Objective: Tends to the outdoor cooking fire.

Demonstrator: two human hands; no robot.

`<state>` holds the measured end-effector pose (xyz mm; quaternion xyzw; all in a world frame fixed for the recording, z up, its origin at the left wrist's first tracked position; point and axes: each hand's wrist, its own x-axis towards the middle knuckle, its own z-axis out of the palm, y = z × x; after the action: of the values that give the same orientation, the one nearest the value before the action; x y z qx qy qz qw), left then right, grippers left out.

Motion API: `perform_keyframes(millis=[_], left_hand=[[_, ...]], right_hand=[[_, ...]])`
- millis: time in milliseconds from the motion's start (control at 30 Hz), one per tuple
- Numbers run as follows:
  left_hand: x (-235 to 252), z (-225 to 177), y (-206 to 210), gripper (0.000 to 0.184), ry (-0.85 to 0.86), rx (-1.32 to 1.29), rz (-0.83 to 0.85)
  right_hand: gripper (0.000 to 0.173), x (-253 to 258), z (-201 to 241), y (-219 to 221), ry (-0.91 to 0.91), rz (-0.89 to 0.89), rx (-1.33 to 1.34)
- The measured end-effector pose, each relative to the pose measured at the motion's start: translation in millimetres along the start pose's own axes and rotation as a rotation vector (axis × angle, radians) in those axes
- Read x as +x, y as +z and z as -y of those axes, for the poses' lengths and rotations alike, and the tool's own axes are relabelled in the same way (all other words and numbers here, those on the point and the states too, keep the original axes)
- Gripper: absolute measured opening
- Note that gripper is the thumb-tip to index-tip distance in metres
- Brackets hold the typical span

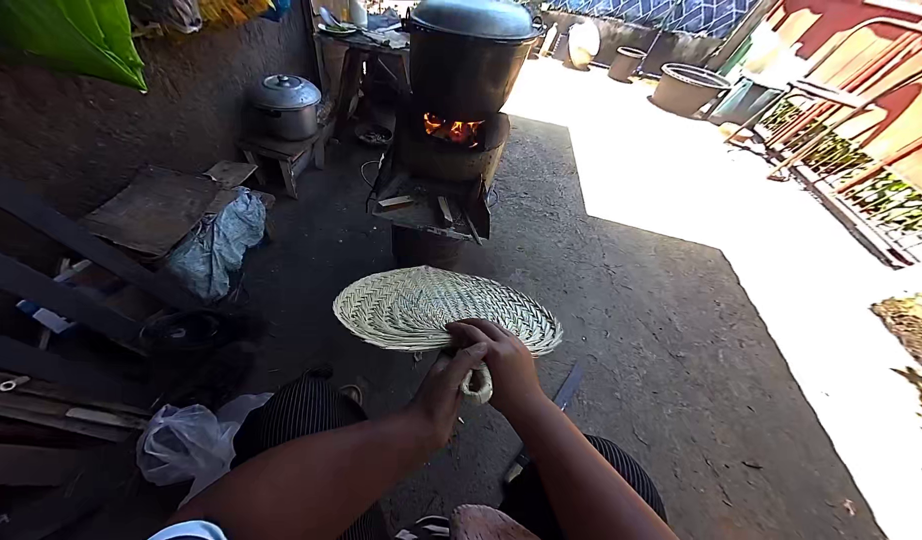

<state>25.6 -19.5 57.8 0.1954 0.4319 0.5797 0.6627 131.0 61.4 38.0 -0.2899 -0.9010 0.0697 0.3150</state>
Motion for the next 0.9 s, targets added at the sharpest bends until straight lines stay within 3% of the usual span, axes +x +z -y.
perform_keyframes(millis=[133,267,433,567,700,900], left_hand=[[-5.3,-0.9,-0.2,0.059,0.113,0.094,0.048],[4.6,0.6,-2.6,0.042,-0.082,-0.048,0.006],[-1.0,-5.6,-2.7,0.056,0.040,0.066,0.081],[6.0,-0.6,-3.3,0.038,-0.043,-0.044,0.030],[-1.6,4.8,-3.2,0.056,0.128,0.070,0.065],[3.3,4.4,-1.4,0.040,-0.040,-0.074,0.008]], right_hand=[[0.025,1.1,0.2,2.0,-0.058,-0.149,-0.025],[0.027,0.9,1.6,-3.1,0.059,0.111,-0.008],[0.027,-0.2,1.0,3.6,-0.016,-0.146,-0.066],[0.030,-0.6,3.5,-1.3,0.065,0.039,-0.037],[0.027,0.1,1.4,3.0,-0.055,-0.176,-0.060],[0.027,-2.0,2.3,0.2,0.036,0.032,-0.025]])
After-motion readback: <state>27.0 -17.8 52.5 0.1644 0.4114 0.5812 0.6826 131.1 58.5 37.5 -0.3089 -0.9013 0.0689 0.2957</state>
